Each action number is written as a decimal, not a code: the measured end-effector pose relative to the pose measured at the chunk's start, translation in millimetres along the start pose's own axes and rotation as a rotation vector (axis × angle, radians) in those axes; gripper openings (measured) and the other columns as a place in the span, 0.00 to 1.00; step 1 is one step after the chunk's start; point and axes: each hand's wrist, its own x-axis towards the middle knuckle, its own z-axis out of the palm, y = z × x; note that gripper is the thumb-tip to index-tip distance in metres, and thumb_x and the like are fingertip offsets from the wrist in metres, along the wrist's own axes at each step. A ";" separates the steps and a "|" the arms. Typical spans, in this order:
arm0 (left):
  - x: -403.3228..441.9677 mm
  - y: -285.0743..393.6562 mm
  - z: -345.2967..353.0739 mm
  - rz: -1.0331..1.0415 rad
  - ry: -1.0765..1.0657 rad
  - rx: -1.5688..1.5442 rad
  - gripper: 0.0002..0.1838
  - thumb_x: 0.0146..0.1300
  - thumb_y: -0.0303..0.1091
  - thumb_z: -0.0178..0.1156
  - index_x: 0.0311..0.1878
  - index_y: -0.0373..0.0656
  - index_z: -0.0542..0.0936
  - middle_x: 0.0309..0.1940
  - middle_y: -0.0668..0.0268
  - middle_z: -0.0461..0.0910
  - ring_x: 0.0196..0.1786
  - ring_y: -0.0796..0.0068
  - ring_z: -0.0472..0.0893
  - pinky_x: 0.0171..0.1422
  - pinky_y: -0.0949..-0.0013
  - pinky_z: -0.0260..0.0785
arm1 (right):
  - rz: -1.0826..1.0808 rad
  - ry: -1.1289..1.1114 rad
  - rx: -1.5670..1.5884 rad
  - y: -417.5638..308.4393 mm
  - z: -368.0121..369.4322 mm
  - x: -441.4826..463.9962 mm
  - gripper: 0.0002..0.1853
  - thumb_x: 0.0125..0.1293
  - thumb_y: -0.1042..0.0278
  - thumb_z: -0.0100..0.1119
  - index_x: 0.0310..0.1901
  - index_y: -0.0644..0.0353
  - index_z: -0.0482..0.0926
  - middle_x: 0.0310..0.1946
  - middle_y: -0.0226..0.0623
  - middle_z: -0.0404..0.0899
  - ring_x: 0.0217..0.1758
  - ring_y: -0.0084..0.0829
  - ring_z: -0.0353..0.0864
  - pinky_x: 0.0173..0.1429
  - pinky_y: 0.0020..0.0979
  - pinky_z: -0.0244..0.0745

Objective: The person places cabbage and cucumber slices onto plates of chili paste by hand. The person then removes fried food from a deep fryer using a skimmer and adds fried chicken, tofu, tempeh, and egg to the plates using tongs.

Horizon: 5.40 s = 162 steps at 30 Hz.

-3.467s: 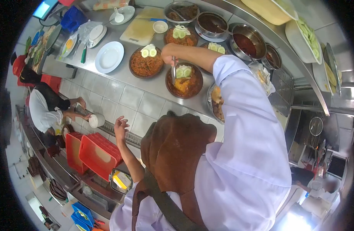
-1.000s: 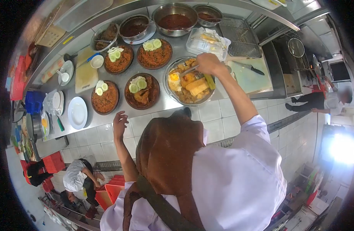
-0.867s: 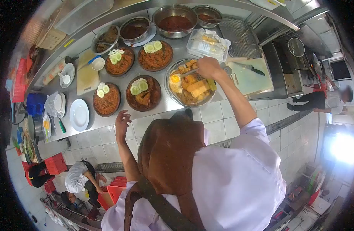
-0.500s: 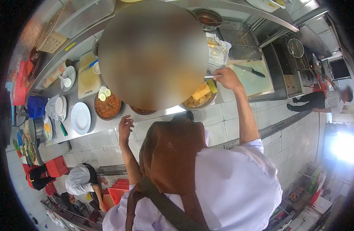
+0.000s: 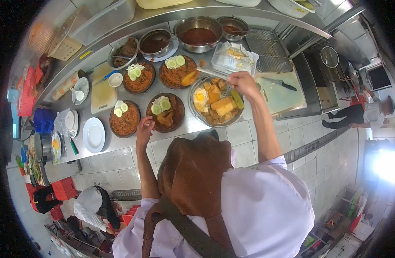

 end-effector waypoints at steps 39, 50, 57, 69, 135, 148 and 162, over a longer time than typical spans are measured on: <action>-118.6 -59.7 -37.1 -0.332 0.329 -0.148 0.20 0.62 0.32 0.60 0.59 0.44 0.75 0.40 0.67 0.80 0.34 0.78 0.79 0.33 0.75 0.67 | -0.473 -0.459 -1.747 -83.4 208.6 199.1 0.13 0.50 0.68 0.63 0.37 0.64 0.87 0.38 0.50 0.86 0.45 0.45 0.86 0.45 0.43 0.81; -114.8 -68.6 -37.7 -0.354 0.350 -0.170 0.19 0.64 0.33 0.60 0.59 0.44 0.75 0.40 0.66 0.81 0.33 0.78 0.79 0.31 0.74 0.69 | -0.471 -0.355 -1.519 -18.3 191.3 190.0 0.13 0.50 0.70 0.61 0.36 0.67 0.86 0.38 0.54 0.85 0.46 0.49 0.85 0.48 0.43 0.80; -102.6 -61.1 -30.9 -0.347 0.313 -0.125 0.20 0.65 0.33 0.59 0.59 0.44 0.75 0.41 0.66 0.81 0.33 0.78 0.79 0.31 0.73 0.69 | -0.360 -0.239 -1.362 -28.3 193.8 187.8 0.17 0.53 0.67 0.57 0.39 0.72 0.84 0.39 0.59 0.83 0.47 0.52 0.85 0.50 0.46 0.80; -102.4 -48.9 -23.6 -0.367 0.285 -0.110 0.20 0.62 0.31 0.58 0.59 0.43 0.75 0.38 0.68 0.80 0.34 0.77 0.79 0.34 0.73 0.68 | -0.299 -0.132 -1.266 -2.0 183.1 198.7 0.17 0.54 0.65 0.56 0.38 0.71 0.84 0.41 0.57 0.83 0.48 0.52 0.84 0.52 0.46 0.79; -34.6 -91.0 -142.3 -0.285 0.777 -0.103 0.23 0.57 0.22 0.57 0.58 0.41 0.74 0.51 0.63 0.77 0.41 0.73 0.80 0.35 0.72 0.72 | -0.397 -0.238 -0.685 28.6 181.3 3.4 0.17 0.65 0.57 0.61 0.44 0.64 0.85 0.28 0.49 0.82 0.31 0.47 0.82 0.40 0.40 0.75; 12.0 -118.9 -177.5 -0.237 0.465 -0.420 0.32 0.57 0.28 0.60 0.65 0.47 0.61 0.59 0.59 0.68 0.52 0.66 0.75 0.42 0.62 0.75 | -0.283 -0.101 -1.082 24.8 440.8 -25.2 0.19 0.63 0.55 0.61 0.28 0.67 0.84 0.24 0.55 0.81 0.31 0.52 0.84 0.39 0.47 0.79; 13.5 -109.8 -209.5 0.022 0.431 0.074 0.30 0.51 0.26 0.62 0.61 0.41 0.68 0.54 0.54 0.72 0.55 0.58 0.74 0.58 0.55 0.69 | -0.262 -0.217 -1.085 36.5 484.8 -40.4 0.07 0.50 0.72 0.57 0.25 0.62 0.84 0.25 0.49 0.83 0.32 0.46 0.86 0.38 0.43 0.80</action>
